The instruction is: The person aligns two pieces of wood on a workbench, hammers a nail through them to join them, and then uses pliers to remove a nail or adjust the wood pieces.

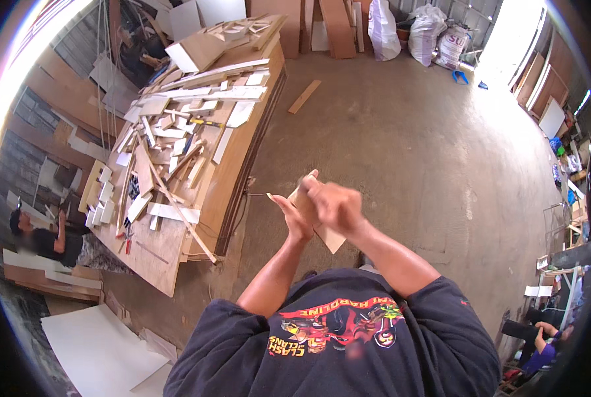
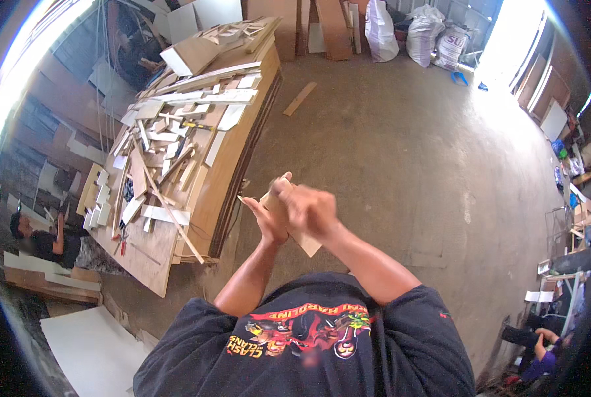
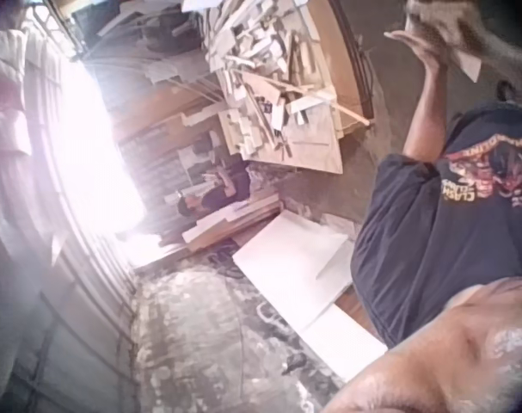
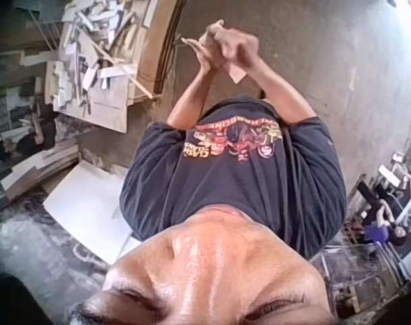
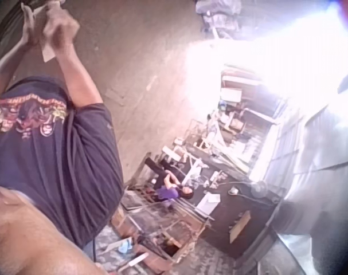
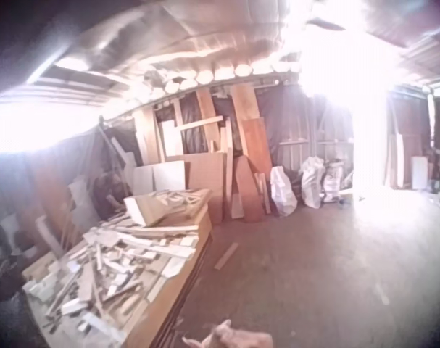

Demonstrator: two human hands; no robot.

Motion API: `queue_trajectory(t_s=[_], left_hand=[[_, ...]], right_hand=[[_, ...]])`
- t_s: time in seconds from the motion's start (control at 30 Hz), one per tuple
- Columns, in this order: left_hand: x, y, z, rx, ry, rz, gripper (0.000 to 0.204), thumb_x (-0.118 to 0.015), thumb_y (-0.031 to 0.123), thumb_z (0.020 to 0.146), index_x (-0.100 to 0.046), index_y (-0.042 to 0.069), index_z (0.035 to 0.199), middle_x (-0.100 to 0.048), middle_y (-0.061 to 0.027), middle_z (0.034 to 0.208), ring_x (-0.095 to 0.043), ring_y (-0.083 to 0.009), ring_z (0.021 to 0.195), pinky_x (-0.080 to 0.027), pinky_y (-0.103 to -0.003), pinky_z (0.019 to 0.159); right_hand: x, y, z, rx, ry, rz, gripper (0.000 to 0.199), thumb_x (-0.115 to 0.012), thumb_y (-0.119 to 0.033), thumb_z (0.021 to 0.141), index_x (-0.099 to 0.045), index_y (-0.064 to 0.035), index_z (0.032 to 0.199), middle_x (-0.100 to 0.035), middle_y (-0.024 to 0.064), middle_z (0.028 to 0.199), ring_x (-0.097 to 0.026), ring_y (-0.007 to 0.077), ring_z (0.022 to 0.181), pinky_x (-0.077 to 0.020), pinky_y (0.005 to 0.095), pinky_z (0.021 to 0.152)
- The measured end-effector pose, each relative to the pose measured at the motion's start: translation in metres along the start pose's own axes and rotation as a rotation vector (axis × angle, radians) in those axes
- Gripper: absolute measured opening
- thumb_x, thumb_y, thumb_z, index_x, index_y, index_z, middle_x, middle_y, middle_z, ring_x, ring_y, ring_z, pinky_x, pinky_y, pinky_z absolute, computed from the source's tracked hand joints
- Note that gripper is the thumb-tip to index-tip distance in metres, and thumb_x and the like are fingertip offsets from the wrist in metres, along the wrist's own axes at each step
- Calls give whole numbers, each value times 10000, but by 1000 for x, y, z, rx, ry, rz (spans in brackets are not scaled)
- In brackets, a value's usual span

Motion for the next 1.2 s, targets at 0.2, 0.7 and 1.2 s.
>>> queue_trajectory(t_s=[0.2,0.7,1.2], left_hand=[[57,33,-30,-50,-35,154,1150,-93,901,848,-415,10,1500,-609,-131,1308,-588,-257,1202,-439,-405,1065],[77,90,-110,-155,168,164,1142,-120,896,858,-390,-7,1502,-631,-107,1173,-590,-229,1130,-441,-388,1037],[117,141,-269,-101,140,169,992,-132,774,973,-422,-30,1477,-584,-164,1284,-566,-269,1183,-402,-384,1074]], right_hand=[[-33,-57,-16,111,-49,-38,323,-684,-88,873,-727,-102,1193,-729,111,832,-725,239,689,-558,346,567],[-60,-155,-44,-97,-68,-63,266,-685,-73,872,-741,-64,1132,-719,142,807,-719,271,684,-564,354,588],[-93,-291,-144,-176,150,67,274,-648,-125,922,-720,-112,1186,-753,112,896,-746,239,730,-571,355,572]])
Point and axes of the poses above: each hand's wrist, its own z-axis towards the middle knuckle, its own x-axis out of the back of the hand, y = z × x, the point moved 2 cm from there along z, towards the middle knuckle
